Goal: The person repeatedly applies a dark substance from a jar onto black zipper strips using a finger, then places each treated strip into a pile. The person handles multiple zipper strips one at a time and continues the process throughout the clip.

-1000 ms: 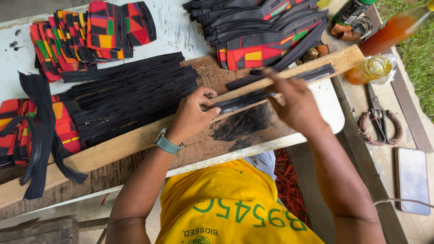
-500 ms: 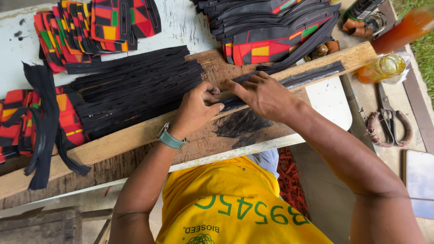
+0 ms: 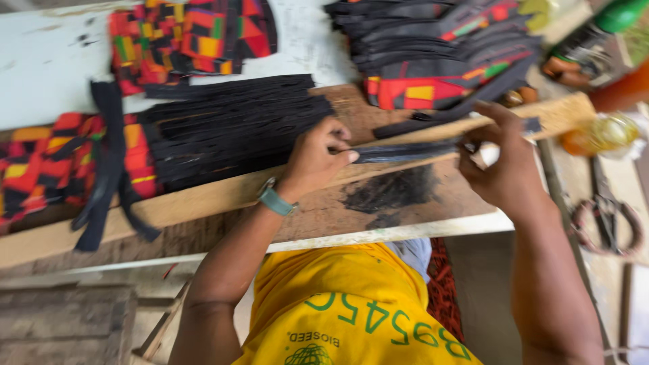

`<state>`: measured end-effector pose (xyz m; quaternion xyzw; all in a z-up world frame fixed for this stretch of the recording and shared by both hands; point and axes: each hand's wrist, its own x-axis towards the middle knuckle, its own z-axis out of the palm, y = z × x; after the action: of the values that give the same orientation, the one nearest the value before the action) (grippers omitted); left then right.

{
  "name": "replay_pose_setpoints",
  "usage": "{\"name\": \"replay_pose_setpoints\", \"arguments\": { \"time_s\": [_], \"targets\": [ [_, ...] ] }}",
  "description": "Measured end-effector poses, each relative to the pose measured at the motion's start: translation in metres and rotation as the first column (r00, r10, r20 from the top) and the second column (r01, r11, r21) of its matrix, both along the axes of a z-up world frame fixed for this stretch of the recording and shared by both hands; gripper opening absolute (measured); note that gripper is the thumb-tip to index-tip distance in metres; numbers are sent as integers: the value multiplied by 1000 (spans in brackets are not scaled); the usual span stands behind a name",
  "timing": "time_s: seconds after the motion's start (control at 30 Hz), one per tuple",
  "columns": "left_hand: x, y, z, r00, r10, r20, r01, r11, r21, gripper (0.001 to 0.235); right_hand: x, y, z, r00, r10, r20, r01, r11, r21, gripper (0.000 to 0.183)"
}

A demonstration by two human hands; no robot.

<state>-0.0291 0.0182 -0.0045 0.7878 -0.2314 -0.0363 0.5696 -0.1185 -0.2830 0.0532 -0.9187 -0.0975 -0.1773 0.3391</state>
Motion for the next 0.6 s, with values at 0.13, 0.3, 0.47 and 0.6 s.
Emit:
{"name": "replay_pose_setpoints", "arguments": {
  "time_s": [0.13,0.3,0.47,0.6],
  "targets": [
    [14,13,25,996,37,82,-40,999,26,31,-42,-15,-16,991,-128,27,130,988,-86,67],
    [38,58,77,968,75,238,-126,970,207,30,-73,-29,-40,950,-291,-116,300,952,67,62],
    [57,103,144,792,12,610,-172,963,205,28,-85,-40,-64,946,-312,-90,316,948,35,65],
    [57,153,181,742,156,652,-442,845,301,18,-80,-52,-101,960,-279,0,279,959,60,64]
  ]
}}
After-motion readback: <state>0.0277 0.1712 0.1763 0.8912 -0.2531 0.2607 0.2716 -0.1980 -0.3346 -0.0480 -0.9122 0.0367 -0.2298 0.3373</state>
